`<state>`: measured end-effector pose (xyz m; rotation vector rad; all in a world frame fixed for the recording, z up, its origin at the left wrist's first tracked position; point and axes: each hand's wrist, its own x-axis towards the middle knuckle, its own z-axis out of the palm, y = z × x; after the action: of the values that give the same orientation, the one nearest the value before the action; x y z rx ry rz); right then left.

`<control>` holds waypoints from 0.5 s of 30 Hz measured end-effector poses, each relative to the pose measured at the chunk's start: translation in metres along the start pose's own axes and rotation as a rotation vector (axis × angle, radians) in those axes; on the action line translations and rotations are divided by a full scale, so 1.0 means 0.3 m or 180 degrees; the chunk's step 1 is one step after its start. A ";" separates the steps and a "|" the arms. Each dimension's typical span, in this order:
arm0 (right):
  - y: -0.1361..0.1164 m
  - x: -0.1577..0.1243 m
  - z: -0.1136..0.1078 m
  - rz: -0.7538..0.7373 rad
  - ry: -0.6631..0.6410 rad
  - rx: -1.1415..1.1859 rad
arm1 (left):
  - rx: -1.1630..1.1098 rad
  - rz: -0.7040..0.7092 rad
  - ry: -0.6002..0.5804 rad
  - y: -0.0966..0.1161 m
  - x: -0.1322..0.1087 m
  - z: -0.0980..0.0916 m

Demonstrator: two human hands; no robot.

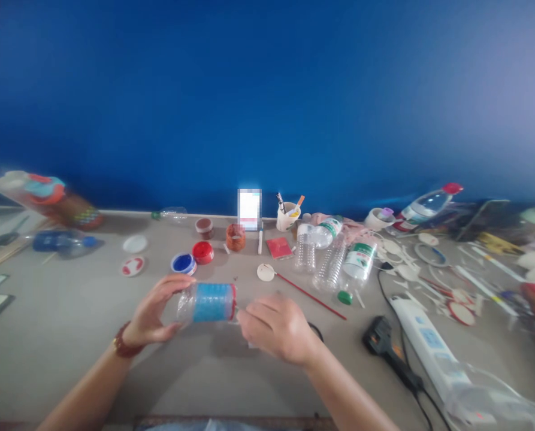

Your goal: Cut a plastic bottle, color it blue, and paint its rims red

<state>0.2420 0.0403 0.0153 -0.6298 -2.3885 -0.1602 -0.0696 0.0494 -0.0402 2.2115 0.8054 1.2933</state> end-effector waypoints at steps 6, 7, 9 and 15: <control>0.009 0.013 0.005 0.0021 0.0058 -0.0123 | -0.0063 -0.0004 -0.0023 -0.001 -0.001 0.003; 0.010 0.016 0.007 0.0018 0.0039 -0.0118 | -0.0045 0.0001 -0.0015 0.000 -0.001 0.002; 0.008 0.014 0.009 -0.0003 0.0012 -0.0074 | -0.0003 0.0010 0.0007 0.001 0.000 0.001; 0.004 -0.002 -0.004 0.0004 0.0065 0.0010 | -0.0055 0.0030 0.0044 -0.001 0.001 0.003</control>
<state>0.2435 0.0408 0.0158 -0.6253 -2.3681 -0.1617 -0.0687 0.0497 -0.0407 2.1977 0.7869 1.3165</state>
